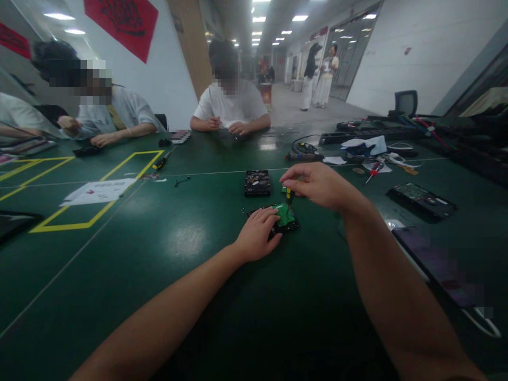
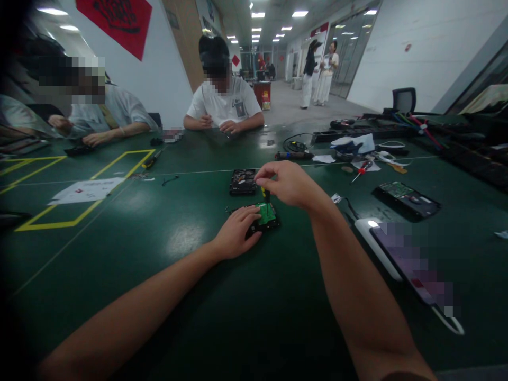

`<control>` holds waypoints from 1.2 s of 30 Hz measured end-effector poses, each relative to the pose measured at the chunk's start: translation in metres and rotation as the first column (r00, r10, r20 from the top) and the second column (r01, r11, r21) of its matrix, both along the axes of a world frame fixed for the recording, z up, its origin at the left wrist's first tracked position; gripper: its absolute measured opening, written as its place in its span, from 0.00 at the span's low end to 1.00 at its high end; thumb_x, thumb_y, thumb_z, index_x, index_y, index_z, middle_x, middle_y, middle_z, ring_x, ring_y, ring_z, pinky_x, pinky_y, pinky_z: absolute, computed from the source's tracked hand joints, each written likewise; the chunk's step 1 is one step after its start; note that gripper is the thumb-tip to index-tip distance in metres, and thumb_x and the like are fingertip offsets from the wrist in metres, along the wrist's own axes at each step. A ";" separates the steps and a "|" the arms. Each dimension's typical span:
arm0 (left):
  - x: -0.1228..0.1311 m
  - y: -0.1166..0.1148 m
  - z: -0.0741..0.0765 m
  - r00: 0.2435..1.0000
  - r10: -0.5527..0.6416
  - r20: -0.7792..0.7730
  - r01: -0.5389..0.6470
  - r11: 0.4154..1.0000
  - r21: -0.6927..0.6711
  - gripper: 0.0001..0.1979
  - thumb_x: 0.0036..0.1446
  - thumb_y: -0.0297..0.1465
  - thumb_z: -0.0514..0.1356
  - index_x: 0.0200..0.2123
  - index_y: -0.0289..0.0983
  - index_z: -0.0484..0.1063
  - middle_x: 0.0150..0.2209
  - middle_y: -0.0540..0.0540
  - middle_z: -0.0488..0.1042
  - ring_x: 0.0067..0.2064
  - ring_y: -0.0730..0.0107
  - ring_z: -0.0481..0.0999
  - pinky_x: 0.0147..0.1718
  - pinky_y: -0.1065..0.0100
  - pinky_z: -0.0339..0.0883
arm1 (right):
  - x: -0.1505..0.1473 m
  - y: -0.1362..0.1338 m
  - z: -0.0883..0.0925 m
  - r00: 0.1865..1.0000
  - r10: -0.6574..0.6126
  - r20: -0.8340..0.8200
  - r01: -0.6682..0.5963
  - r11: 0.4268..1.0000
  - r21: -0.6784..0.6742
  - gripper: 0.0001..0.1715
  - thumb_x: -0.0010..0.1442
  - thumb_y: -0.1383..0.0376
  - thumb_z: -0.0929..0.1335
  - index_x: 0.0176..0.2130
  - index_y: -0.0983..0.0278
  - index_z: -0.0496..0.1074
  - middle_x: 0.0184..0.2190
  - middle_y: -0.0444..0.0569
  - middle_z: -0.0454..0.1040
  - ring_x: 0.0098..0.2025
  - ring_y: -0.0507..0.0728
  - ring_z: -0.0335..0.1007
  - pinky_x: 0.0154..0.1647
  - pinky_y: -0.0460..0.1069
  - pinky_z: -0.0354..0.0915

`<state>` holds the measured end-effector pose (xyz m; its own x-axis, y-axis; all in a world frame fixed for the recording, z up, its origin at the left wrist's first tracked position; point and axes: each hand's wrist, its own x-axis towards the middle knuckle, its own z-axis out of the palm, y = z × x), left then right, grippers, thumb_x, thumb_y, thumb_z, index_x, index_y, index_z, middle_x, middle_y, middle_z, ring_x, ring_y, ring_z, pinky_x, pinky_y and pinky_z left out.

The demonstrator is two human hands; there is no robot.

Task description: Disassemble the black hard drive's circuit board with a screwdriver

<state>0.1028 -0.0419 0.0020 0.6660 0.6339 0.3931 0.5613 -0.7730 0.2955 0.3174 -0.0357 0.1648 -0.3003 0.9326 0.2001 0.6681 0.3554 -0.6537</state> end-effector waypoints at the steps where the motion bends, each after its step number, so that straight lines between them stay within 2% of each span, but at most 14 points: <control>1: 0.000 0.000 0.000 1.000 0.001 -0.001 -0.001 1.000 -0.002 0.22 0.64 0.37 0.62 0.59 0.38 0.68 0.65 0.37 0.69 0.69 0.48 0.65 0.69 0.43 0.58 | 0.000 0.000 0.000 1.000 -0.004 -0.006 0.004 1.000 0.004 0.11 0.62 0.58 0.73 0.41 0.61 0.81 0.36 0.49 0.82 0.34 0.56 0.76 0.34 0.49 0.68; 9: 0.000 0.000 0.001 1.000 -0.007 0.009 0.007 1.000 -0.010 0.22 0.64 0.37 0.62 0.59 0.38 0.69 0.66 0.37 0.69 0.70 0.48 0.64 0.69 0.42 0.57 | -0.001 0.003 -0.004 0.992 -0.127 -0.023 0.127 0.992 0.009 0.12 0.59 0.56 0.75 0.37 0.62 0.77 0.34 0.52 0.82 0.33 0.58 0.76 0.34 0.52 0.70; 15: -0.001 0.000 0.001 1.000 0.000 0.002 0.000 1.000 -0.008 0.22 0.64 0.37 0.62 0.59 0.38 0.68 0.66 0.37 0.69 0.70 0.48 0.64 0.69 0.43 0.58 | 0.000 0.000 0.000 0.998 -0.061 -0.005 0.062 0.998 0.010 0.09 0.61 0.59 0.73 0.38 0.63 0.77 0.34 0.50 0.82 0.29 0.54 0.76 0.32 0.49 0.68; 19: 0.000 -0.001 0.001 1.000 0.001 0.000 -0.001 1.000 -0.004 0.22 0.64 0.37 0.62 0.59 0.37 0.68 0.66 0.36 0.69 0.70 0.48 0.64 0.69 0.43 0.57 | 0.002 0.001 -0.001 0.999 -0.031 0.024 0.031 0.999 -0.010 0.10 0.64 0.62 0.69 0.42 0.62 0.80 0.29 0.48 0.80 0.29 0.55 0.76 0.32 0.49 0.68; 22: 0.000 -0.001 0.002 1.000 -0.008 0.012 0.008 1.000 -0.006 0.22 0.64 0.37 0.62 0.59 0.38 0.69 0.65 0.37 0.69 0.69 0.48 0.65 0.69 0.42 0.58 | 0.002 0.002 -0.003 0.998 -0.052 0.026 0.052 0.998 -0.027 0.12 0.65 0.64 0.67 0.45 0.63 0.80 0.28 0.48 0.80 0.29 0.55 0.77 0.32 0.49 0.69; 26: 0.000 -0.001 0.001 1.000 -0.015 0.019 0.015 1.000 -0.009 0.22 0.63 0.36 0.63 0.59 0.38 0.69 0.65 0.36 0.70 0.69 0.48 0.65 0.69 0.42 0.58 | 0.000 0.003 -0.004 0.994 -0.107 0.001 0.107 0.994 -0.002 0.12 0.61 0.60 0.72 0.43 0.64 0.78 0.35 0.51 0.82 0.29 0.56 0.77 0.33 0.51 0.70; 30: 0.000 0.000 0.000 1.000 -0.008 0.013 0.008 1.000 -0.014 0.23 0.63 0.37 0.63 0.59 0.38 0.69 0.65 0.37 0.69 0.69 0.48 0.65 0.69 0.42 0.58 | 0.000 0.002 -0.004 0.995 -0.096 -0.028 0.095 0.995 -0.031 0.13 0.60 0.57 0.74 0.40 0.63 0.77 0.33 0.52 0.82 0.29 0.56 0.77 0.31 0.51 0.71; 33: 0.000 -0.001 0.001 1.000 -0.004 0.006 0.004 1.000 -0.013 0.22 0.64 0.37 0.62 0.59 0.38 0.69 0.65 0.37 0.69 0.69 0.48 0.65 0.69 0.43 0.58 | -0.001 0.000 -0.004 0.995 -0.078 -0.059 0.073 0.995 -0.072 0.11 0.62 0.60 0.72 0.42 0.64 0.77 0.34 0.52 0.83 0.27 0.55 0.77 0.28 0.50 0.71; 36: 0.000 -0.001 0.002 1.000 -0.003 0.005 0.003 1.000 -0.010 0.22 0.64 0.37 0.62 0.59 0.38 0.69 0.65 0.36 0.69 0.69 0.48 0.65 0.69 0.43 0.58 | -0.002 0.000 -0.004 0.994 -0.079 -0.080 0.069 0.991 -0.118 0.11 0.65 0.62 0.69 0.45 0.64 0.77 0.28 0.50 0.81 0.26 0.56 0.77 0.29 0.50 0.72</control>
